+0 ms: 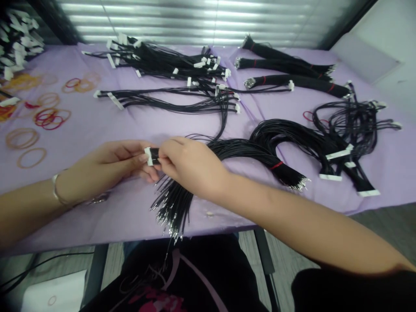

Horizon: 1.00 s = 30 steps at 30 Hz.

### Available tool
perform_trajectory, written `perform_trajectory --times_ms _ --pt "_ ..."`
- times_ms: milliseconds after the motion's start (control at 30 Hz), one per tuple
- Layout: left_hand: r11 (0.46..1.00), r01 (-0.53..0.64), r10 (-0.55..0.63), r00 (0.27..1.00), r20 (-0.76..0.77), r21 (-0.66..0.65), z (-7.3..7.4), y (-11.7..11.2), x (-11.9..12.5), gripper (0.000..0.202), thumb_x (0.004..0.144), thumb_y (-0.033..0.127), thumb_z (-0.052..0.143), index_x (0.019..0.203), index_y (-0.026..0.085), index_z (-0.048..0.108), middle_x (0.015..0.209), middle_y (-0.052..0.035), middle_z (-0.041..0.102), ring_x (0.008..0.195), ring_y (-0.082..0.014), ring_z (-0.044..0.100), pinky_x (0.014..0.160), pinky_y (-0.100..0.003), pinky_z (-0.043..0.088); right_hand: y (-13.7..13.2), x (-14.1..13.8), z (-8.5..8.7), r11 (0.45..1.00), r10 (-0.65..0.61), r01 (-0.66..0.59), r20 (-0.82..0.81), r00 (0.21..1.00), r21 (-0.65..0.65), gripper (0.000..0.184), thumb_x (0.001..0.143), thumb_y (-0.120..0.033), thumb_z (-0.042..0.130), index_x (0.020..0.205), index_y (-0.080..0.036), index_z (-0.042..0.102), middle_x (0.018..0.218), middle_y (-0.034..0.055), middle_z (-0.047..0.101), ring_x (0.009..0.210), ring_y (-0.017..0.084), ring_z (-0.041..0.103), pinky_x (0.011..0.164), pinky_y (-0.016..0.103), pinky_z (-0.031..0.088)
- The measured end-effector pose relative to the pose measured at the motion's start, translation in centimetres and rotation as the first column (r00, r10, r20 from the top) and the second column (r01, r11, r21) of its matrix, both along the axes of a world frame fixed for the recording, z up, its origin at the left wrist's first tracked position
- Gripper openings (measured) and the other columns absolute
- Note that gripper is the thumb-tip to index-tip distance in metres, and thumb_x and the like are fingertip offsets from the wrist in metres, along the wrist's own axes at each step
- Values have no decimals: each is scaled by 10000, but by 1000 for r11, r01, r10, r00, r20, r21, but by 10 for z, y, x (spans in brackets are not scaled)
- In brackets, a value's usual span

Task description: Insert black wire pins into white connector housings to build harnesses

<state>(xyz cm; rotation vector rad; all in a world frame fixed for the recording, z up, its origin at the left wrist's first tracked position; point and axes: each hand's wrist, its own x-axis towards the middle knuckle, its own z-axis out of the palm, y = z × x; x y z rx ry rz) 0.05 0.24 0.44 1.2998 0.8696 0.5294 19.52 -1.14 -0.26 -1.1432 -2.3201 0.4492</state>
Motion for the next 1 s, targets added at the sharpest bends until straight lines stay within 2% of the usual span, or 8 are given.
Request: perform_trajectory --times_ms 167,300,533,633,767,833,1000 --pt "998 58 -58 998 37 -4 -5 3 -5 170 910 214 582 1033 127 663 837 -56 704 740 -125 691 729 -210 592 0 -2 2 1000 4 -3 31 999 -26 147 864 -171 515 783 -110 622 787 45 598 715 125 519 681 253 386" --pt "996 89 -89 994 56 -8 -8 7 -7 188 905 258 610 1041 141 667 886 -64 712 769 -130 691 737 -213 596 -1 -6 4 999 -5 8 90 996 -34 152 882 -169 505 800 -109 618 780 39 577 733 135 512 684 262 374" --pt "996 77 -76 997 -25 46 -6 8 -4 161 889 269 630 979 145 677 823 -35 710 717 -121 689 699 -178 594 -1 -11 -1 1000 -24 20 192 981 21 165 902 -170 484 833 -118 624 784 37 577 733 150 508 641 287 316" --pt "999 46 -46 999 -26 -2 -6 7 -3 129 892 238 612 948 132 657 824 -44 705 736 -135 697 716 -199 601 1 -8 -1 999 -10 4 205 979 32 189 919 -179 469 859 -115 637 796 46 586 748 156 519 658 290 341" --pt "990 -31 38 998 53 -134 -4 6 -2 73 885 143 583 947 122 614 783 -42 696 725 -133 698 711 -217 605 1 4 7 980 52 -75 126 991 186 216 919 -170 464 883 -111 668 919 92 607 878 188 536 784 321 408" --pt "980 -65 79 994 71 -186 -3 6 -1 75 894 97 543 949 111 592 769 -48 700 701 -126 701 693 -204 602 -1 11 11 972 71 -93 107 992 215 230 922 -180 466 868 -124 682 933 94 606 891 192 539 799 331 421" --pt "961 -97 120 990 73 -258 -2 9 0 144 926 30 439 982 97 553 758 -66 715 613 -112 698 617 -174 590 0 21 10 968 249 -247 170 954 -36 154 857 -184 610 960 -121 706 897 75 589 827 181 539 749 322 433"
